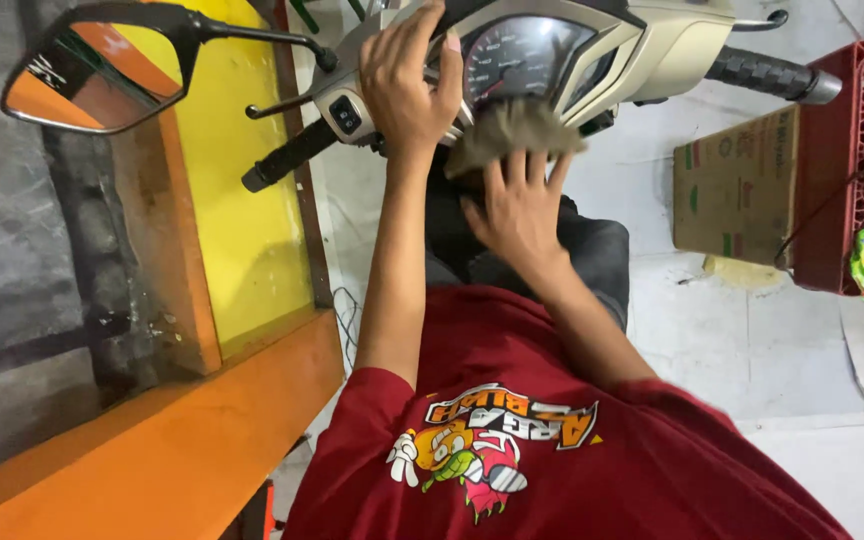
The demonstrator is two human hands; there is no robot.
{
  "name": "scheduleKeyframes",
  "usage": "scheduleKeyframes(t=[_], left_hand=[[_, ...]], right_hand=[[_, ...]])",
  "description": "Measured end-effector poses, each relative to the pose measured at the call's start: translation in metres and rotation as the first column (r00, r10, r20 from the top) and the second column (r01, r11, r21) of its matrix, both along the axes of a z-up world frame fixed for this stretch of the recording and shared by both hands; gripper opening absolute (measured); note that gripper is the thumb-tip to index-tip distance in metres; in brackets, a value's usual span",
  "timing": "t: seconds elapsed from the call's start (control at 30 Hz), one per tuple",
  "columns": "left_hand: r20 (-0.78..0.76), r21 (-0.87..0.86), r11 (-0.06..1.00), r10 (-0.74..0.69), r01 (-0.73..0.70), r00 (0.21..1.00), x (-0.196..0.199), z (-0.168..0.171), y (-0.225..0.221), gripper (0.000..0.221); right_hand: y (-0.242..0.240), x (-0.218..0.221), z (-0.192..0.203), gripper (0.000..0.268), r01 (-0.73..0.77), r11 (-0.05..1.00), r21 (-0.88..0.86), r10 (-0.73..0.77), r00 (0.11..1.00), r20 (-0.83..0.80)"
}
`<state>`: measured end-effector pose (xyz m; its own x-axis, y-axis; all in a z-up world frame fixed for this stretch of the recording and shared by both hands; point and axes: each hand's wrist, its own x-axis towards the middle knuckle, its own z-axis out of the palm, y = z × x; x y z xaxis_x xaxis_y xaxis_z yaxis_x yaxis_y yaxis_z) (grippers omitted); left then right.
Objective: The person wipes the front dashboard and instrument panel of a scooter using a cloth. They clean the area around the speedometer and the plastic casing with both hands, moving the cloth back and forth to remove dust.
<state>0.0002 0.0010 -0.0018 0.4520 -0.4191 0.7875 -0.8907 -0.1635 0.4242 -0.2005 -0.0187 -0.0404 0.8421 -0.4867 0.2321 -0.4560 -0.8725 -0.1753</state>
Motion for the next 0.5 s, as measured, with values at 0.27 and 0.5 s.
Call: scheduleKeyframes(t=[0.27,0.5], left_hand=[[0.013,-0.048,0.999,-0.017,0.017,1.000,0.002,-0.006,-0.006,0.027],[0.005,-0.007,1.000,0.011,-0.011,1.000,0.001,-0.002,-0.003,0.026]], right_hand=[[-0.032,0.019,0.033,0.076,-0.006,0.998,-0.064,0.014,0.992,0.126],[-0.010,0.004,-0.004,0.078,-0.024,0.998,-0.064,0.034,0.987,0.157]])
